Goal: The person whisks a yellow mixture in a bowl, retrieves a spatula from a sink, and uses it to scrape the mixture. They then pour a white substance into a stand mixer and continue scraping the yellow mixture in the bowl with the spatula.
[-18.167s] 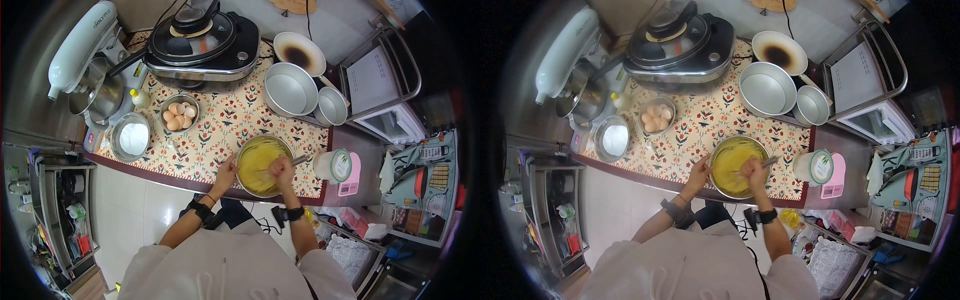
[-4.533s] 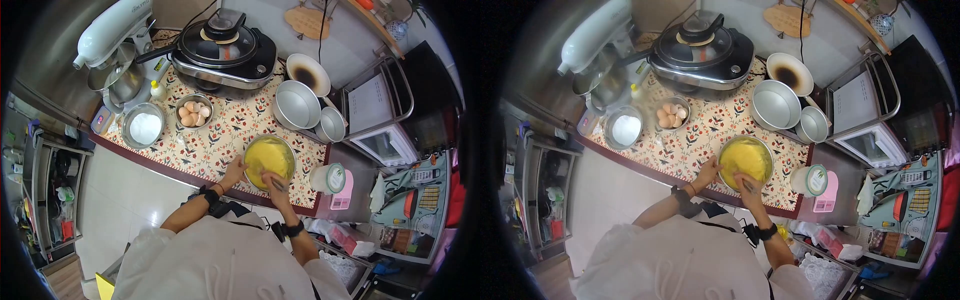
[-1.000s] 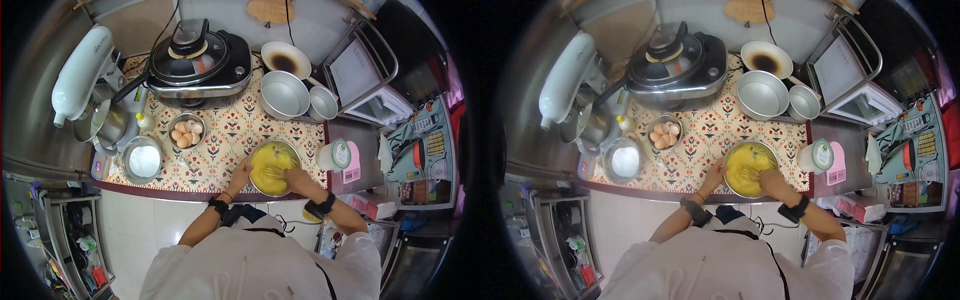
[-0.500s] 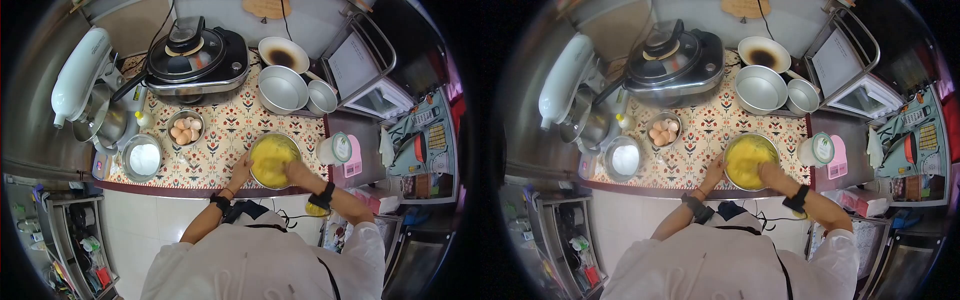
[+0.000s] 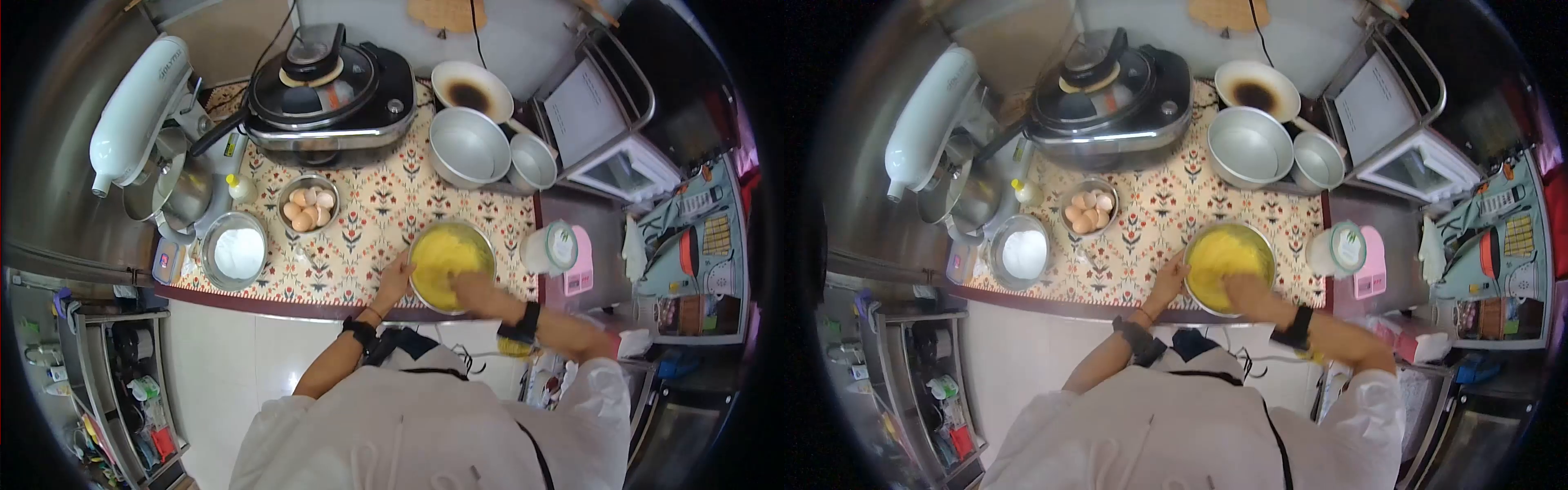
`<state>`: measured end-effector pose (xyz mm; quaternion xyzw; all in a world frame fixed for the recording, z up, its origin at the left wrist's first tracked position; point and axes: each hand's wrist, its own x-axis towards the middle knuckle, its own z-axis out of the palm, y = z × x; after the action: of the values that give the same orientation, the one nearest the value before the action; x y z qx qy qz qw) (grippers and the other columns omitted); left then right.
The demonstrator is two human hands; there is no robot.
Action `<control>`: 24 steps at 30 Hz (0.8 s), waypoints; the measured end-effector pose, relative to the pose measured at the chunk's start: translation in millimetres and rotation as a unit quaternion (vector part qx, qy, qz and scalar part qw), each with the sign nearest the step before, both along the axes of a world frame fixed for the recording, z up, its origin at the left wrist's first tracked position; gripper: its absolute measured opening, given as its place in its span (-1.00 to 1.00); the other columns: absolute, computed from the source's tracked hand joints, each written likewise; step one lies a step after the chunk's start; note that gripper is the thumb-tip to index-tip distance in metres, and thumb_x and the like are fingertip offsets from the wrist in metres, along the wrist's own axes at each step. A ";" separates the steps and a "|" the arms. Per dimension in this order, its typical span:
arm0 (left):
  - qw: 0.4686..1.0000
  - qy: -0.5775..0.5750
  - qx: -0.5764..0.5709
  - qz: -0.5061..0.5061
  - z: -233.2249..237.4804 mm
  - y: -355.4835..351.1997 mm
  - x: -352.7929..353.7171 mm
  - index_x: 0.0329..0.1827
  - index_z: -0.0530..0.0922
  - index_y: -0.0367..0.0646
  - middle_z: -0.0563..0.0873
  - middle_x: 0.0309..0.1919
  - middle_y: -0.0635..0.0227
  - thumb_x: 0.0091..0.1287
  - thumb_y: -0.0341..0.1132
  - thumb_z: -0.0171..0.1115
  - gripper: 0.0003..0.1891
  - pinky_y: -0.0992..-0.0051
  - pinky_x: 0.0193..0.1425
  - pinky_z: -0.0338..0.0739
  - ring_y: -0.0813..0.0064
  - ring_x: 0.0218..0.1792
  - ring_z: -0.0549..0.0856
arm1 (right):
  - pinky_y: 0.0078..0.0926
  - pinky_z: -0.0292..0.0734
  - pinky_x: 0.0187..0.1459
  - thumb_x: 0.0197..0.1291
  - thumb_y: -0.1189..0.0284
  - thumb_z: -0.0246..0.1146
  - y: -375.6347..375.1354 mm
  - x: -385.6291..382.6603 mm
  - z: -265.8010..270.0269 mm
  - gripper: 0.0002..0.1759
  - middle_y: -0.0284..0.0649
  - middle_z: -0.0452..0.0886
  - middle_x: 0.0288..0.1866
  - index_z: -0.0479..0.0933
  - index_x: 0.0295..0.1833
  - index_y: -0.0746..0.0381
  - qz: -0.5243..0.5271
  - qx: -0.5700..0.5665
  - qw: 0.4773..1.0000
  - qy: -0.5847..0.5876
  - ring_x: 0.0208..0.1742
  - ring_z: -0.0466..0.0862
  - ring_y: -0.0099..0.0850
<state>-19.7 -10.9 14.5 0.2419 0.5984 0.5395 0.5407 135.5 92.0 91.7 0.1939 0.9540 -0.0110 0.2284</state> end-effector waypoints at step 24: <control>0.999 -0.007 0.025 0.038 5.3 4.6 -7.6 0.26 0.26 -0.08 0.47 -0.60 0.33 0.28 -0.38 0.01 -0.55 0.51 -0.74 0.52 0.56 -0.66 0.55 | -0.26 0.52 -0.42 0.09 0.38 0.04 26.8 -13.4 -11.0 -0.68 -0.14 0.60 -0.49 0.45 -0.07 0.29 -0.030 0.006 0.999 0.041 -0.46 0.63 -0.24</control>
<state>-27.3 -6.3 19.7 0.2283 0.5898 0.5762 0.5177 122.1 118.9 80.7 0.2237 0.9563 -0.0200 0.1871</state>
